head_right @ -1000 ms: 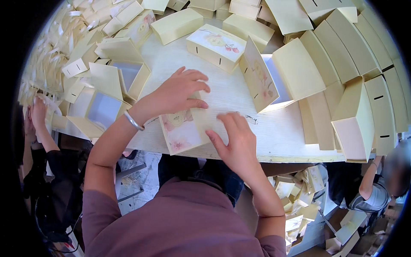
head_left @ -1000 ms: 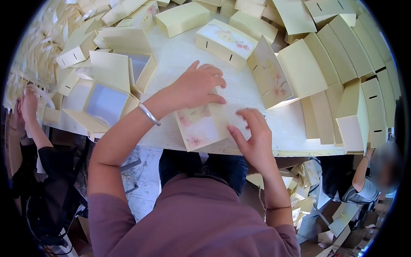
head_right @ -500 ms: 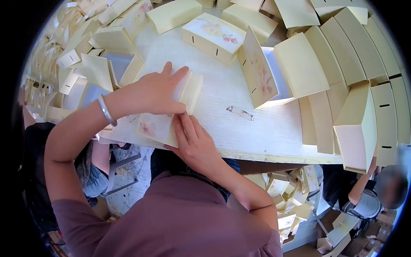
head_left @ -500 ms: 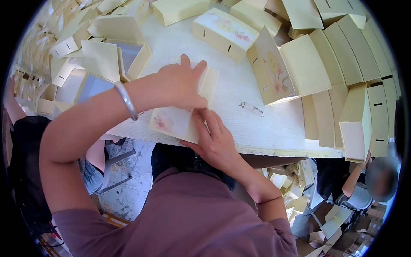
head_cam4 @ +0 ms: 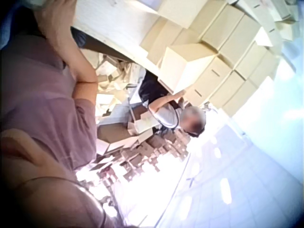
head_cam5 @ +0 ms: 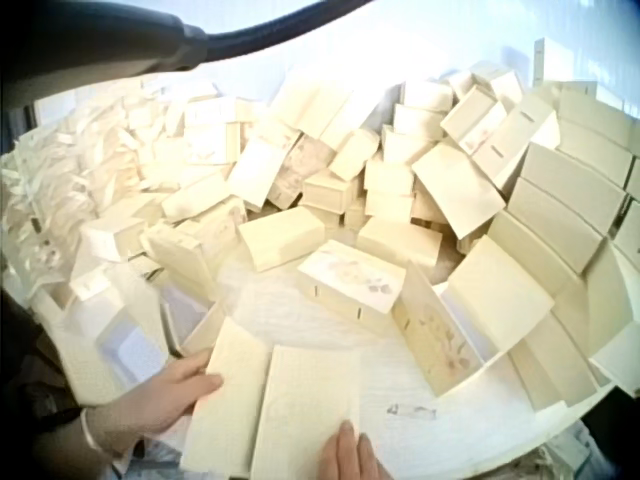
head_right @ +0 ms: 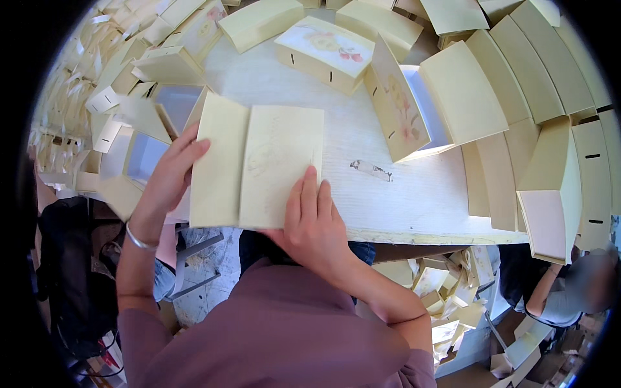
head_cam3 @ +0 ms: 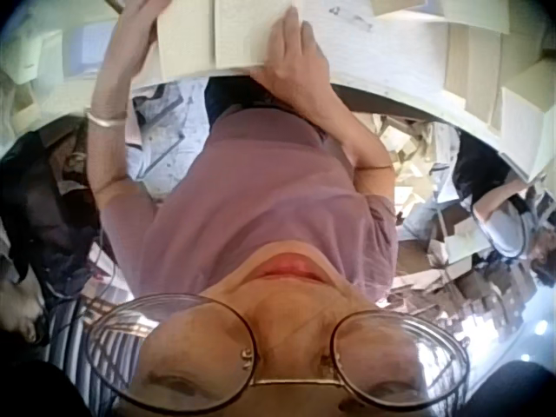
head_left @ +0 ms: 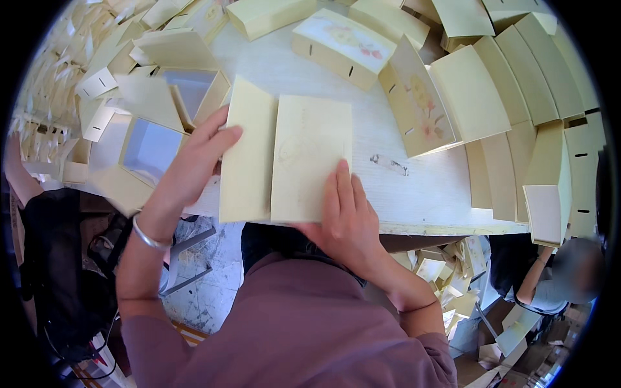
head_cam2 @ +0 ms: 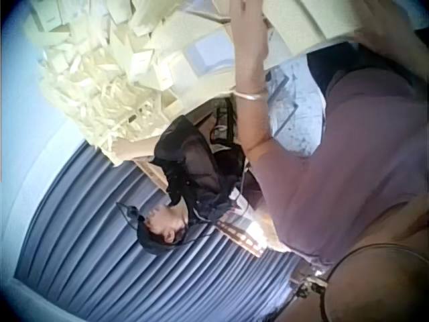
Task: The person repeatedly picks up small beige boxes, opens them, inserts a white ribbon through a slot, and closes them. The finished boxes are placed on a table alongside many others. The process is repetitive and performed by hand.
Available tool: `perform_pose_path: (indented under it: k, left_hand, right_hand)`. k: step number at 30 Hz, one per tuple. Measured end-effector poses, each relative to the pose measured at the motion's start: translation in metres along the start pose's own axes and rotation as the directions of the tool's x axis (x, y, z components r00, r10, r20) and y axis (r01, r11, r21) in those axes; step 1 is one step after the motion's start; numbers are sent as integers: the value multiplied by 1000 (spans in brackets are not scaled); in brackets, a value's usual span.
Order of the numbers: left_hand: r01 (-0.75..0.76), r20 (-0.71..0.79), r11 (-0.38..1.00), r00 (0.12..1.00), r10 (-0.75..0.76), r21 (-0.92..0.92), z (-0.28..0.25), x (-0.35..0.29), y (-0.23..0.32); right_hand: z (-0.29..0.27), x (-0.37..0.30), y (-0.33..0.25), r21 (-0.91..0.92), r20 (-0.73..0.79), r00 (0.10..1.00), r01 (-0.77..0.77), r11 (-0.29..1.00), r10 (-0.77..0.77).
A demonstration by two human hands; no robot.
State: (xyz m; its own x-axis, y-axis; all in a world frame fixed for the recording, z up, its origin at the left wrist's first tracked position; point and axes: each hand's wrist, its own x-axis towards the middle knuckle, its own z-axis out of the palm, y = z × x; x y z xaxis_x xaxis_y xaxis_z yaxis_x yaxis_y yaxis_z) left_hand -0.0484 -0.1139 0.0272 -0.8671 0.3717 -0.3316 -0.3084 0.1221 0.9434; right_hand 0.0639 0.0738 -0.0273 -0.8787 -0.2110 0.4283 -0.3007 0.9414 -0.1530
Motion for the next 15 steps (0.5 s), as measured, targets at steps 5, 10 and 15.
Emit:
perform_pose_path:
  k: [5, 10, 15]
  left_hand:
    - [-50, -92, 999, 994, 50, 8, -3, -23, -12]
    - [-124, -208, 969, 975, 79, -213, -5, -15, -34]
    - [-108, -148, 915, 987, 53, -389, -3, -9, -46]
  right_hand:
    - [-10, -26, 24, 759, -20, 918, -244, 604, 396]
    - [6, -62, 23, 859, 470, 557, -108, -501, 685]
    - [2, -74, 31, 855, 463, 636, -136, -501, 617]
